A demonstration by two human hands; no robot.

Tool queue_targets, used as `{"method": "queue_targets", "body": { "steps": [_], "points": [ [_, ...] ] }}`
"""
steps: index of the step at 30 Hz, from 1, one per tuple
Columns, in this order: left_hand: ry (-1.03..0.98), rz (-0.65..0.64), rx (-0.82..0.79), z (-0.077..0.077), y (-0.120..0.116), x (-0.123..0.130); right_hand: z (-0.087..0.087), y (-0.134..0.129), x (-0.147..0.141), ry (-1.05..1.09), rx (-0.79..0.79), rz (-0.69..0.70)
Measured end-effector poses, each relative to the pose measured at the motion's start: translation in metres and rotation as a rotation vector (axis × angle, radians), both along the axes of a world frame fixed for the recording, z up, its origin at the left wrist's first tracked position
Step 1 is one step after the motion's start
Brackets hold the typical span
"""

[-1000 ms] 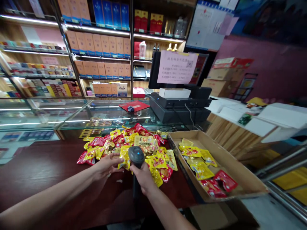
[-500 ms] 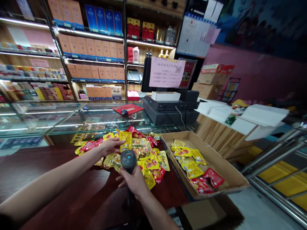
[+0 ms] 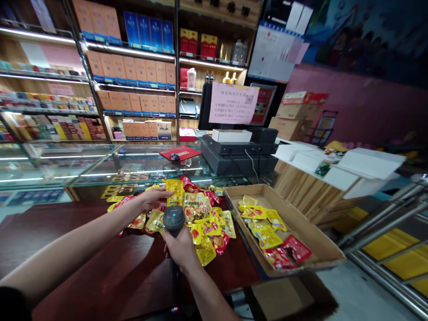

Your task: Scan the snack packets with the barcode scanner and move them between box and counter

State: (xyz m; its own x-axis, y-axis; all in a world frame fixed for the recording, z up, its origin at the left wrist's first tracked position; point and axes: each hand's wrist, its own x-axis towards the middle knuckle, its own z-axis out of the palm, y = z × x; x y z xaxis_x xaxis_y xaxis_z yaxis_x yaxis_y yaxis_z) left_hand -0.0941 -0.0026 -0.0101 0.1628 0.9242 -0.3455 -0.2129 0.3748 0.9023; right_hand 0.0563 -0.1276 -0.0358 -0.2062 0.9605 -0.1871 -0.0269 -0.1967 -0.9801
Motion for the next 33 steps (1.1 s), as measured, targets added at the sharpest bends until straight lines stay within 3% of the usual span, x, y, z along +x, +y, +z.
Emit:
{"method": "queue_targets", "body": {
  "steps": [15, 33],
  "points": [
    [0.015, -0.025, -0.016, 0.0057, -0.007, -0.0035, 0.0, 0.0001, -0.0008, -0.029, 0.006, -0.016],
    [0.035, 0.01, -0.003, 0.0003, -0.0055, -0.0082, -0.0026, 0.0005, -0.0064, -0.019, 0.015, -0.001]
  ]
}}
